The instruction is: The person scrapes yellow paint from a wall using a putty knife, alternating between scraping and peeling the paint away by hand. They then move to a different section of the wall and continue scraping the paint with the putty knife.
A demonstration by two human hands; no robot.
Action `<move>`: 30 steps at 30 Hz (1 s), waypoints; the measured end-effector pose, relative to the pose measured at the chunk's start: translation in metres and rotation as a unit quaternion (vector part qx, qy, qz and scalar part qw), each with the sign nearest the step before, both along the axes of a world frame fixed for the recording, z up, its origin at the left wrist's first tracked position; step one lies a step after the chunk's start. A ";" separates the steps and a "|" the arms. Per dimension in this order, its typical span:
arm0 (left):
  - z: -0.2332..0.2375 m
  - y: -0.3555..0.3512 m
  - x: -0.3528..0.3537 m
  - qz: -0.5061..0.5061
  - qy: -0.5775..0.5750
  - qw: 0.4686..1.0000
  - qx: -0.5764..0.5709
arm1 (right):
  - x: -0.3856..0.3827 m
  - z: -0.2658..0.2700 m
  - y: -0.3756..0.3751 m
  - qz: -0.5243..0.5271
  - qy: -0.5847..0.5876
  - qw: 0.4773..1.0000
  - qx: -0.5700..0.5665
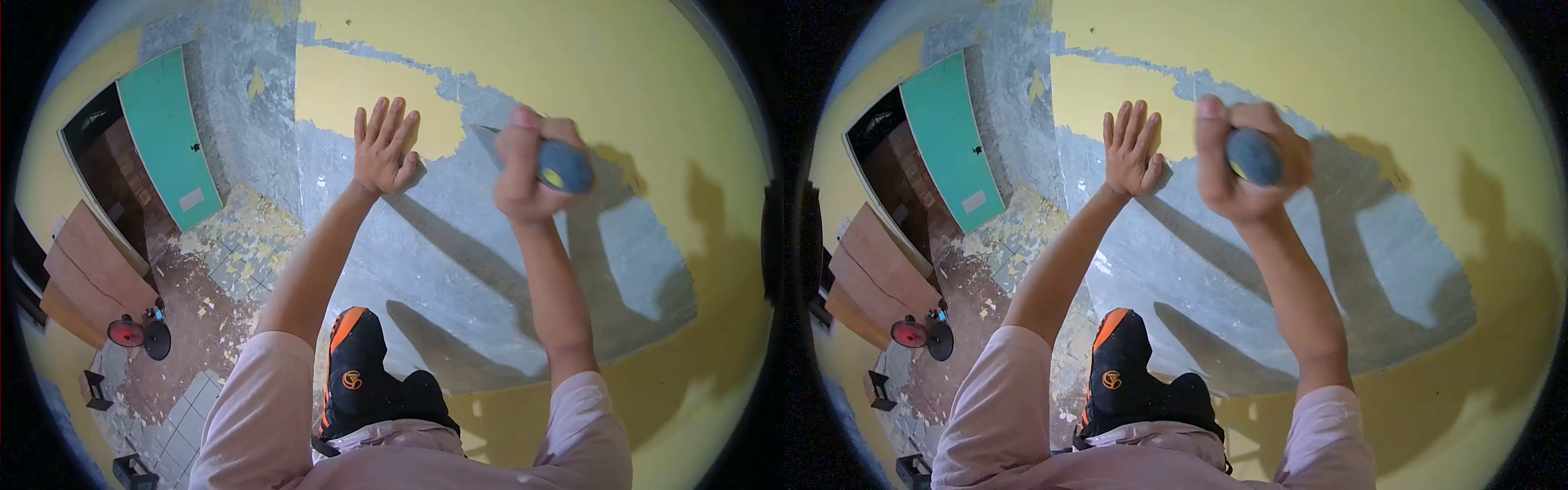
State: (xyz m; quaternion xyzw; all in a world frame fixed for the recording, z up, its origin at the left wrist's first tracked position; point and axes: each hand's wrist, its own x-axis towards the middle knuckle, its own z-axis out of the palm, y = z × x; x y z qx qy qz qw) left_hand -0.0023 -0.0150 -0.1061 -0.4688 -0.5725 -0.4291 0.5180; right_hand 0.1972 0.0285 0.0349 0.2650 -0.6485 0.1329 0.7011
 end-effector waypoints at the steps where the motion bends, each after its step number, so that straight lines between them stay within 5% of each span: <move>1: -0.002 -0.001 0.001 0.003 0.004 1.000 -0.011 | 0.010 0.004 -0.004 -0.014 -0.024 0.999 0.015; 2: -0.002 -0.002 0.001 0.005 0.009 1.000 -0.022 | 0.019 0.007 -0.012 -0.013 -0.025 0.999 0.016; 4: -0.002 0.000 0.003 0.012 0.008 1.000 -0.021 | 0.043 0.008 -0.032 0.197 -0.046 0.971 -0.128; 8: -0.002 -0.002 0.003 -0.013 -0.008 1.000 -0.011 | 0.085 -0.049 -0.017 0.157 -0.108 0.972 -0.139; 10: -0.004 -0.003 0.003 -0.010 -0.016 1.000 -0.017 | 0.114 -0.090 -0.018 0.182 -0.196 0.939 -0.215; 12: -0.006 0.000 0.004 -0.001 -0.032 0.999 -0.023 | 0.136 -0.134 -0.032 0.217 -0.213 0.854 -0.422; 19: -0.028 -0.001 0.055 0.013 -0.208 0.975 -0.070 | 0.198 -0.238 -0.094 0.087 -0.264 0.679 -0.679; 22: -0.076 -0.021 0.117 -0.127 -0.284 0.943 -0.118 | 0.229 -0.265 -0.098 -0.022 -0.366 0.733 -0.573; 23: -0.106 -0.029 0.139 -0.205 -0.344 0.902 -0.161 | 0.237 -0.253 -0.104 -0.060 -0.389 0.687 -0.612; 25: -0.173 -0.042 0.193 -0.289 -0.503 0.773 -0.255 | 0.249 -0.259 -0.098 -0.080 -0.355 0.716 -0.596; 26: -0.160 -0.062 0.233 -0.368 -0.669 0.592 -0.259 | 0.253 -0.261 -0.098 -0.094 -0.331 0.748 -0.567; 28: -0.200 -0.066 0.296 -0.469 -0.650 0.569 -0.184 | 0.257 -0.247 -0.096 -0.130 -0.314 0.774 -0.534; 30: -0.173 -0.080 0.338 -0.508 -0.580 0.571 -0.282 | 0.260 -0.240 -0.091 -0.179 -0.301 0.807 -0.475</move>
